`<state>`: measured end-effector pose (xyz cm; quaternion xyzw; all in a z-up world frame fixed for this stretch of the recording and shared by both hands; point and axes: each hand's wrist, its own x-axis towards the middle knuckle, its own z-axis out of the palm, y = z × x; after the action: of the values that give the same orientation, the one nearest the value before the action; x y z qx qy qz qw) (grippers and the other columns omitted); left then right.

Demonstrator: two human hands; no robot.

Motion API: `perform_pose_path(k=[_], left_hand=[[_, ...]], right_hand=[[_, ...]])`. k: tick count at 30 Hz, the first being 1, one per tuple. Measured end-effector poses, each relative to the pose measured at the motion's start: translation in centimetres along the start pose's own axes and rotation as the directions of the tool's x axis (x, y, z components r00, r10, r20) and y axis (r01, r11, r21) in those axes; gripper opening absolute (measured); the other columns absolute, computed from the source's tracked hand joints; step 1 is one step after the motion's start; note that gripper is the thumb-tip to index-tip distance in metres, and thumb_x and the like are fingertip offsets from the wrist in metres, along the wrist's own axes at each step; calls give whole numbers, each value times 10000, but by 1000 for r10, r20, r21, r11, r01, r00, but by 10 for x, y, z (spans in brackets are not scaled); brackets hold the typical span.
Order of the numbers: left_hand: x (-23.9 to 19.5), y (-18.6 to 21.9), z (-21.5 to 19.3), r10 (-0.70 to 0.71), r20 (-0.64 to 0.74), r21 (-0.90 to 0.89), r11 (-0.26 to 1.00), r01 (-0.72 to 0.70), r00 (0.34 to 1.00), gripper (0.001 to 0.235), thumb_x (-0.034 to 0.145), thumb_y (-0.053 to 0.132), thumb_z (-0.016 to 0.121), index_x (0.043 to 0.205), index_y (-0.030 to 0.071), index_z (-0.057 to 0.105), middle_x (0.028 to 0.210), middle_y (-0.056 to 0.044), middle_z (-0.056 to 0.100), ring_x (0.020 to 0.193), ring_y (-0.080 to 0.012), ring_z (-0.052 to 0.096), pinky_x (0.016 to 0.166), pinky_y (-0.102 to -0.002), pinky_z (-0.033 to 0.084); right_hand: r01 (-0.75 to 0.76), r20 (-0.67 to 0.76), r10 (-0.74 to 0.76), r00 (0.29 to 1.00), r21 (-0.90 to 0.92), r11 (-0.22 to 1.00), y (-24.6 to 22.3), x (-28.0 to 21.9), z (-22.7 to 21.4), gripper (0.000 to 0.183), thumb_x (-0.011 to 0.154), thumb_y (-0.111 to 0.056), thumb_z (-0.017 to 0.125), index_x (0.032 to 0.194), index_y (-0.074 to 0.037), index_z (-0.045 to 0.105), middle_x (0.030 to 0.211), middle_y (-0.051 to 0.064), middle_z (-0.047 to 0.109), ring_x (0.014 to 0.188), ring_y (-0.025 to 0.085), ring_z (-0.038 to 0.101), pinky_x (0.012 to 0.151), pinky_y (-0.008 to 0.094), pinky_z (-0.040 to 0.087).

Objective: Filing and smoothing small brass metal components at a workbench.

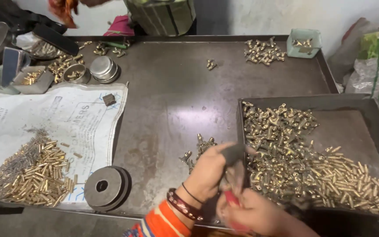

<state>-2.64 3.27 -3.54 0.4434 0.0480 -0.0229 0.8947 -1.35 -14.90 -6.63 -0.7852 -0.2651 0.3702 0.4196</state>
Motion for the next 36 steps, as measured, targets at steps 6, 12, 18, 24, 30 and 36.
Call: perform_pose_path(k=[6,12,18,24,30,36], left_hand=[[5,-2,34,180,-247,-40,980,-195,952,292,1053,143,478,1202,-56,630,840,-104,709,711,-177,711,679,-300,599],[1,-11,30,56,397,-285,956,65,916,317,1195,162,474,1236,-74,682,838,-130,681,671,-171,677,619,-247,539],[7,-31,50,375,-99,513,813,-275,922,384,898,-2,584,1272,-22,666,1095,-143,765,1005,-179,716,890,-268,565],[25,-35,26,117,43,89,989,-121,992,250,988,34,637,1229,16,702,1207,-116,756,1121,-176,712,1024,-299,557],[38,-62,-28,233,7,879,462,-116,973,446,781,-49,571,1158,100,758,1297,-115,742,1184,-243,698,1032,-361,524],[43,-47,-41,440,-70,996,82,37,895,569,630,-17,671,1196,32,703,1315,-230,635,1285,-408,550,1077,-427,424]], right_hand=[[-147,-139,92,986,-460,876,-8,13,-11,241,904,-305,658,962,-71,665,708,62,677,645,195,659,641,341,519],[-221,484,-144,863,618,755,37,-5,-36,158,998,-162,652,1054,-15,660,857,88,697,763,206,666,720,335,535],[-252,-360,74,930,-477,842,30,7,-73,273,884,-308,736,1108,-158,689,717,-34,647,658,112,602,623,299,498],[-256,-173,225,959,-184,949,85,32,-155,353,836,-382,747,1158,-236,750,871,69,815,785,213,759,712,380,612],[-592,-640,209,739,-471,654,142,81,-219,556,826,-634,659,1204,-234,741,1025,182,762,977,412,723,862,531,571],[-512,-615,120,779,-514,688,158,93,-210,417,832,-470,645,1178,-260,744,988,165,761,915,402,726,822,522,575]])
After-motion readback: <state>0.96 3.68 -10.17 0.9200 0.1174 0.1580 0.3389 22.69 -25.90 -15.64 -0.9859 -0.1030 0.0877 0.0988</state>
